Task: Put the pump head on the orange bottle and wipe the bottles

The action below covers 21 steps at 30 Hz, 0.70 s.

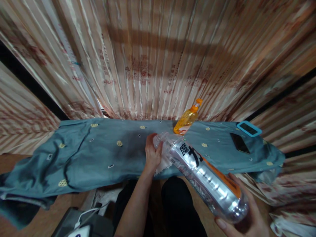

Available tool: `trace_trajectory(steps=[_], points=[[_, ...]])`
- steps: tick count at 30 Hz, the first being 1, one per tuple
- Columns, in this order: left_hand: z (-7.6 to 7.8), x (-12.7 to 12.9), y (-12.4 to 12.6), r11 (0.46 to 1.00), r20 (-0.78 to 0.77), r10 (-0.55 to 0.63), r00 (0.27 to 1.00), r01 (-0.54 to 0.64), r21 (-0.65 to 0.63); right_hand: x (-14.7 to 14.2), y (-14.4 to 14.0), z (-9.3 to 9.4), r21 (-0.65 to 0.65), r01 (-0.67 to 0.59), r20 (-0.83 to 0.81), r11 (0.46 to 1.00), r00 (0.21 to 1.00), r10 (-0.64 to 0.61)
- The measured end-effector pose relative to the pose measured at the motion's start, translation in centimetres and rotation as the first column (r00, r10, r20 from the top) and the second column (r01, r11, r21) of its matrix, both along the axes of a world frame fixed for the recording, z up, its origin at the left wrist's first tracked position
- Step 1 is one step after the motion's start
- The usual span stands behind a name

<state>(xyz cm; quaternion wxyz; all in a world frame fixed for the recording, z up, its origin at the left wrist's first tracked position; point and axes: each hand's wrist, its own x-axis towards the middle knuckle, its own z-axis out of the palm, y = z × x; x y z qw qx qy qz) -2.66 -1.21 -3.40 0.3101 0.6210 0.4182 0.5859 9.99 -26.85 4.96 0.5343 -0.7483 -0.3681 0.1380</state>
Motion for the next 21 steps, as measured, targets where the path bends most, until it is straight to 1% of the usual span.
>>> trace_trajectory(steps=[7, 11, 14, 18, 21], points=[[0.0, 0.0, 0.2, 1.0, 0.013, -0.002, 1.0, 0.001, 0.009, -1.3, 0.7, 0.9, 0.02, 0.066, -0.137, 0.998, 0.989, -0.062], [-0.1, 0.0, 0.2, 1.0, 0.016, -0.004, 1.0, 0.003, 0.013, -1.5, 0.8, 1.1, 0.05, 0.064, -0.13, 0.997, 0.99, -0.057], [-0.2, 0.1, 0.2, 1.0, 0.006, -0.001, 1.0, 0.001, 0.011, -1.4, 0.7, 1.2, 0.044, 0.064, -0.118, 0.997, 0.991, -0.059], [-0.1, 0.0, 0.1, 1.0, -0.006, -0.004, 1.0, 0.004, 0.016, -0.6, 0.3, 0.4, 0.028, 0.02, -0.078, 0.999, 0.997, -0.017], [0.0, 0.0, 0.0, 1.0, -0.013, -0.008, 1.0, 0.008, 0.017, 1.2, -0.3, -0.8, 0.035, -0.037, -0.014, 0.999, 0.999, 0.037]])
